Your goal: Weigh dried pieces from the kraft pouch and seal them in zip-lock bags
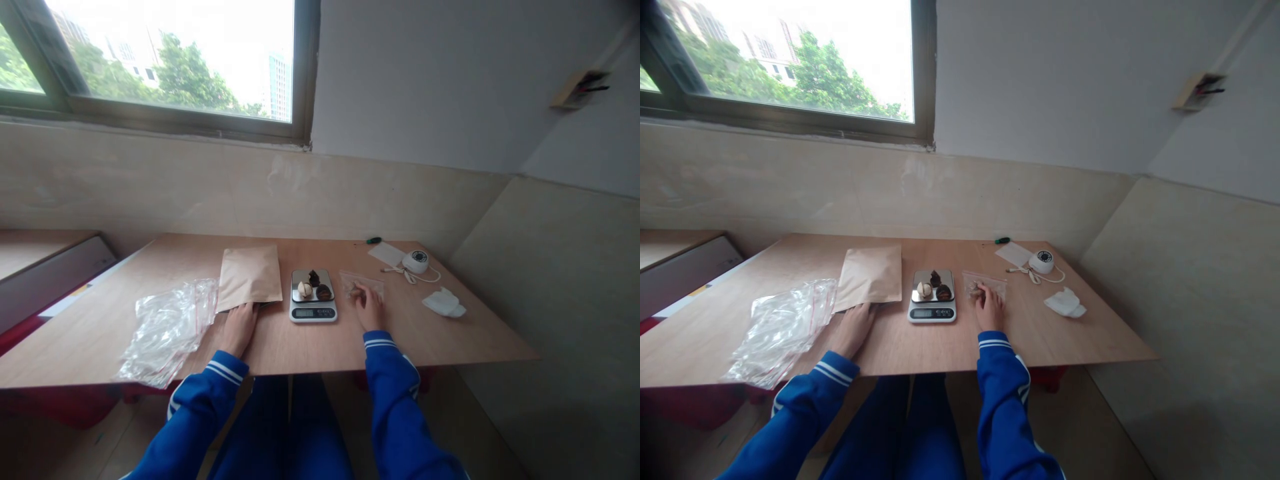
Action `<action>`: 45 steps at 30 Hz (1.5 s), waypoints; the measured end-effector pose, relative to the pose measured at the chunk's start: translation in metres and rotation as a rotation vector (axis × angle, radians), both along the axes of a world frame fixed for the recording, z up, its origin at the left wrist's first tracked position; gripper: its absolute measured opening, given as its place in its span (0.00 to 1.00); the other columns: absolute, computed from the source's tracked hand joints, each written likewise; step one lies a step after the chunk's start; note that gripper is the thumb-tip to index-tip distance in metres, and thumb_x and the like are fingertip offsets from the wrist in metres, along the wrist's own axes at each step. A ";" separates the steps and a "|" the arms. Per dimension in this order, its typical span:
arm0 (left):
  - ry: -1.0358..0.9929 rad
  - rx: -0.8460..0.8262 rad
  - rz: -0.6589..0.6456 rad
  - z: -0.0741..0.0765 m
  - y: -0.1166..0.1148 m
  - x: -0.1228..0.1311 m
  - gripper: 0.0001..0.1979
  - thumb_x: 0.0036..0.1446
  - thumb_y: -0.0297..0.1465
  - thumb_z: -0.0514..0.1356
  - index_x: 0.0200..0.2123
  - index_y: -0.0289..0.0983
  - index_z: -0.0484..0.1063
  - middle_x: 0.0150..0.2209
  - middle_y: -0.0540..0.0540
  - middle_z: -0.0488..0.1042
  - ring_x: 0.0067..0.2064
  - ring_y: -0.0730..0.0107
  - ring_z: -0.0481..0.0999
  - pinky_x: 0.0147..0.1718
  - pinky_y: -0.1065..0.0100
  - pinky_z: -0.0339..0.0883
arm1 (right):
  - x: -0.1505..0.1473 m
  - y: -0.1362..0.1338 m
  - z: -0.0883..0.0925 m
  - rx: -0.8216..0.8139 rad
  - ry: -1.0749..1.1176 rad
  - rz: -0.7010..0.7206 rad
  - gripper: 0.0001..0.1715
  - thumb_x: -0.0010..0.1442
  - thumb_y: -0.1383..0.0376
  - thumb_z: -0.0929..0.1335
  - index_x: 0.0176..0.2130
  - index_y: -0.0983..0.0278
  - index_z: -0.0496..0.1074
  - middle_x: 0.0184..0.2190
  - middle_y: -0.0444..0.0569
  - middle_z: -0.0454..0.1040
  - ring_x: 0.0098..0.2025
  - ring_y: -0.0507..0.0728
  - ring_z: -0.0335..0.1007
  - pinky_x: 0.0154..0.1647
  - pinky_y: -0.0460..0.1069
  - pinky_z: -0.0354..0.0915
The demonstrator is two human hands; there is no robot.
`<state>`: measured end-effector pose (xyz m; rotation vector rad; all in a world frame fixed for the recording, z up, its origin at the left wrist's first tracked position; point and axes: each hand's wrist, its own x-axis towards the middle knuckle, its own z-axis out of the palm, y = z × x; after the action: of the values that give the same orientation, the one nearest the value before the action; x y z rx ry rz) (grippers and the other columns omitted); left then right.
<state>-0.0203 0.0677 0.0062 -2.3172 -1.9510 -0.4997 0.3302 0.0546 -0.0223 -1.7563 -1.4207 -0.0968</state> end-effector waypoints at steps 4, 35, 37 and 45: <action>-0.105 0.043 -0.043 0.000 -0.014 -0.009 0.16 0.63 0.33 0.45 0.45 0.35 0.69 0.43 0.39 0.75 0.45 0.57 0.75 0.42 0.61 0.67 | -0.001 -0.001 0.001 -0.001 0.002 -0.003 0.22 0.54 0.69 0.61 0.48 0.62 0.70 0.45 0.53 0.73 0.47 0.62 0.64 0.51 0.57 0.57; -0.719 -0.147 -0.268 0.042 0.091 0.103 0.09 0.52 0.34 0.60 0.30 0.33 0.75 0.31 0.41 0.78 0.34 0.63 0.77 0.35 0.65 0.68 | -0.002 0.001 0.001 -0.008 0.008 -0.017 0.21 0.55 0.69 0.60 0.47 0.61 0.70 0.44 0.52 0.74 0.48 0.60 0.66 0.52 0.57 0.57; -0.709 -0.145 -0.268 0.043 0.092 0.104 0.11 0.54 0.34 0.57 0.28 0.33 0.75 0.31 0.41 0.78 0.35 0.62 0.77 0.37 0.64 0.68 | -0.002 0.001 0.002 -0.011 0.012 -0.010 0.21 0.55 0.69 0.60 0.47 0.61 0.70 0.44 0.52 0.74 0.48 0.60 0.66 0.52 0.57 0.57; -0.731 0.059 -0.164 0.050 0.002 0.076 0.16 0.62 0.33 0.44 0.40 0.36 0.70 0.43 0.41 0.73 0.47 0.61 0.71 0.47 0.59 0.64 | 0.002 0.001 -0.001 0.000 0.010 0.012 0.21 0.55 0.69 0.60 0.47 0.61 0.70 0.45 0.52 0.73 0.48 0.61 0.65 0.51 0.58 0.57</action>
<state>0.0554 0.0701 0.0566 -2.4788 -1.9254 -1.5793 0.3322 0.0557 -0.0230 -1.7451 -1.4240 -0.0812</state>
